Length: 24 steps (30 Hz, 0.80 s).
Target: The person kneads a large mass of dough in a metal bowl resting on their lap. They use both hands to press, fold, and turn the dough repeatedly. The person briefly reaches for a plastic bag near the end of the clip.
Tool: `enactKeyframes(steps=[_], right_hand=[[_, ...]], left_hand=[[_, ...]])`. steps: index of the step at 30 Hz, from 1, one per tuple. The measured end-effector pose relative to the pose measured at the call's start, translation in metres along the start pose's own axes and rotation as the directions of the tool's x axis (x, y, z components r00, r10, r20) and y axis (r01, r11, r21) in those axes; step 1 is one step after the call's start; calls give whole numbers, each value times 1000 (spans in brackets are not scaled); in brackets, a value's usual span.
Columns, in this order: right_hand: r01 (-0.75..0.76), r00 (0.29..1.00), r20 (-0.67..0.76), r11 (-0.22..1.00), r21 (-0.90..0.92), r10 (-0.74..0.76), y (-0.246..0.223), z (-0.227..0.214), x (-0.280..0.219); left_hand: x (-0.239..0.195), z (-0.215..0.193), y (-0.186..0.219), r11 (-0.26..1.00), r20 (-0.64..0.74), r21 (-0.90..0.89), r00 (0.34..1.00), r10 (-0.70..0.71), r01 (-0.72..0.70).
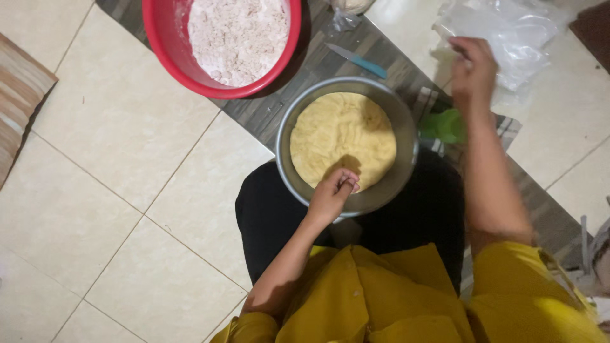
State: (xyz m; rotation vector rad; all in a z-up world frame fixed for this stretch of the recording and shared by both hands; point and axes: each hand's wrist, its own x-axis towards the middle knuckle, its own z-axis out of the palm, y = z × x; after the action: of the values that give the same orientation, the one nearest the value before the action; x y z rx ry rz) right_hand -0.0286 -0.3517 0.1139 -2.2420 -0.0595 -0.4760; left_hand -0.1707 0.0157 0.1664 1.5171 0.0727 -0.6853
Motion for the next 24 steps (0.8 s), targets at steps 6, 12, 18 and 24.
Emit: enactKeyframes(steps=[6, 12, 18, 24], right_hand=[[-618, 784, 119, 747, 243, 610, 8, -52, -139], [-451, 889, 28, 884, -127, 458, 12, 7, -114], [-330, 943, 35, 920, 212, 330, 22, 65, -8], [-232, 956, 207, 968, 95, 209, 29, 144, 57]], left_hand=[[6, 27, -11, 996, 82, 90, 996, -15, 8], [-2, 29, -15, 999, 123, -14, 991, 51, -50], [-14, 14, -16, 991, 48, 98, 994, -95, 90], [-11, 1, -2, 995, -43, 71, 997, -64, 67]])
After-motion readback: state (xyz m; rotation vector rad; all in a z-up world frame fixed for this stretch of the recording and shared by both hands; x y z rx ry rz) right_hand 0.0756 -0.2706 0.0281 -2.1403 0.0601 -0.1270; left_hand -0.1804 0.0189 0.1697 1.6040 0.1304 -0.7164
